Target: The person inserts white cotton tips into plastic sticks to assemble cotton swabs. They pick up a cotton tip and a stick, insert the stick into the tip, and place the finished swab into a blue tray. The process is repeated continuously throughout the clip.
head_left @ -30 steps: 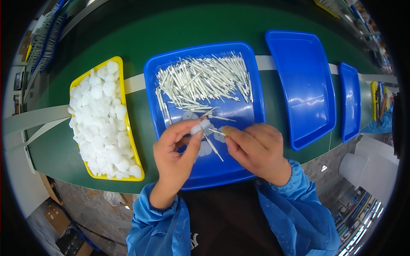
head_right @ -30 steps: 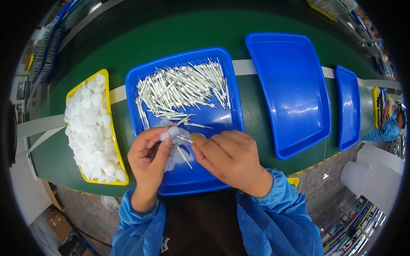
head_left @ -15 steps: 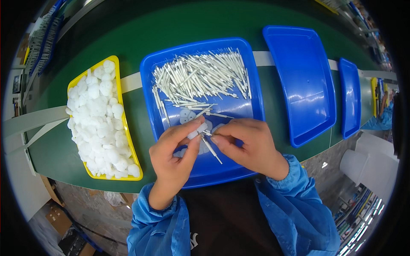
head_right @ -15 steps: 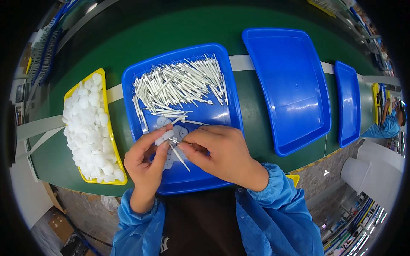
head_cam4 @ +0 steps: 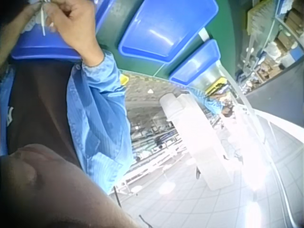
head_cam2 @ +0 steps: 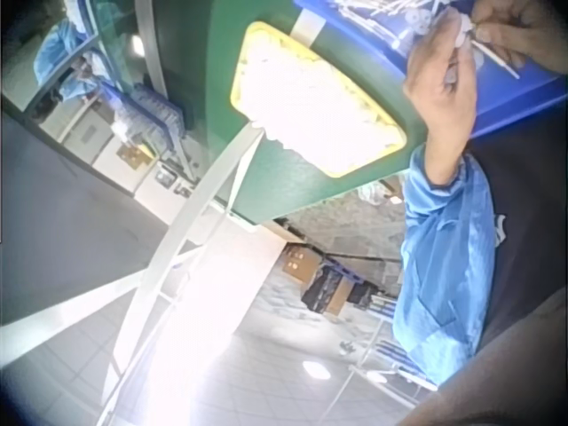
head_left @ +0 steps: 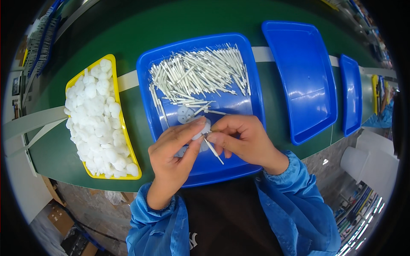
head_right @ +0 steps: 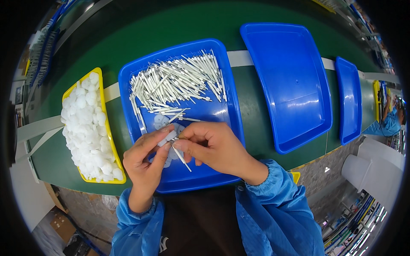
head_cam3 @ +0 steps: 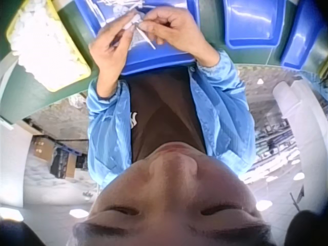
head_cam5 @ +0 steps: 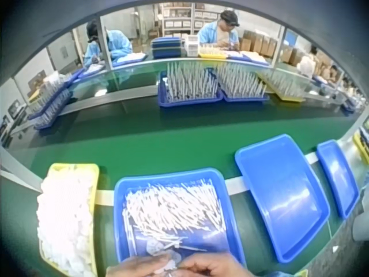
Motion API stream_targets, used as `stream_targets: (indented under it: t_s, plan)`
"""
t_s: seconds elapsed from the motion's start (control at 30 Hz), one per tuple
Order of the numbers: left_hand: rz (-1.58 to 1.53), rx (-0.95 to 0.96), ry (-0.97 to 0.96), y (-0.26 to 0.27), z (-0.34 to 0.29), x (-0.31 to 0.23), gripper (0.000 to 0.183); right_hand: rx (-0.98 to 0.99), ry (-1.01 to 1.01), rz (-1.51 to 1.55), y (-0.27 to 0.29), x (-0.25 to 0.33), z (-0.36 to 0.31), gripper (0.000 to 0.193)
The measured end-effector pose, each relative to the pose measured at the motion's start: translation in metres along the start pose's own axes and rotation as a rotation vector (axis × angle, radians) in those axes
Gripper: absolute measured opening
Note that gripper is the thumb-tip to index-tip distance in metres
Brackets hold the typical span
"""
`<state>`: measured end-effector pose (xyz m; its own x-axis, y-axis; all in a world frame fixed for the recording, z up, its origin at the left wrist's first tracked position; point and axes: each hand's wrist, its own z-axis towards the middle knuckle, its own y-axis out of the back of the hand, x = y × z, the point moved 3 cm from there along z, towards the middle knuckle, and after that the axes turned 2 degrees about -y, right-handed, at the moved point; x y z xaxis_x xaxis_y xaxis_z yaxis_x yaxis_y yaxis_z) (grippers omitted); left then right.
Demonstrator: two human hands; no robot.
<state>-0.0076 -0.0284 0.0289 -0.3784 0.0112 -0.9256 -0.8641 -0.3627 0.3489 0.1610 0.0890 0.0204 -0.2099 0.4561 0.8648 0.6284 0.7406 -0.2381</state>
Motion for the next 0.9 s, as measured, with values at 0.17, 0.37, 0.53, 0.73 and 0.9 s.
stream_targets:
  t_s: [0.17,0.37,0.53,0.73,0.9]
  plan:
    - [0.107,-0.020,-0.074,-0.002,0.003,-0.002,0.038,-0.153,0.216,-0.312,0.001,-0.001,-0.002,0.012]
    - [0.264,-0.027,-0.080,-0.006,0.004,-0.007,0.037,-0.355,0.657,-0.909,-0.003,0.005,-0.003,0.014]
    - [0.314,-0.035,-0.088,-0.007,0.002,-0.008,0.039,-0.367,0.655,-0.939,-0.006,0.007,-0.004,0.011]
    - [0.236,-0.012,0.001,-0.006,-0.004,-0.009,0.045,-0.261,0.581,-0.742,0.001,0.010,0.001,0.013]
    - [0.235,0.017,0.010,-0.006,-0.006,-0.008,0.047,-0.283,0.581,-0.742,-0.001,0.009,-0.001,0.010]
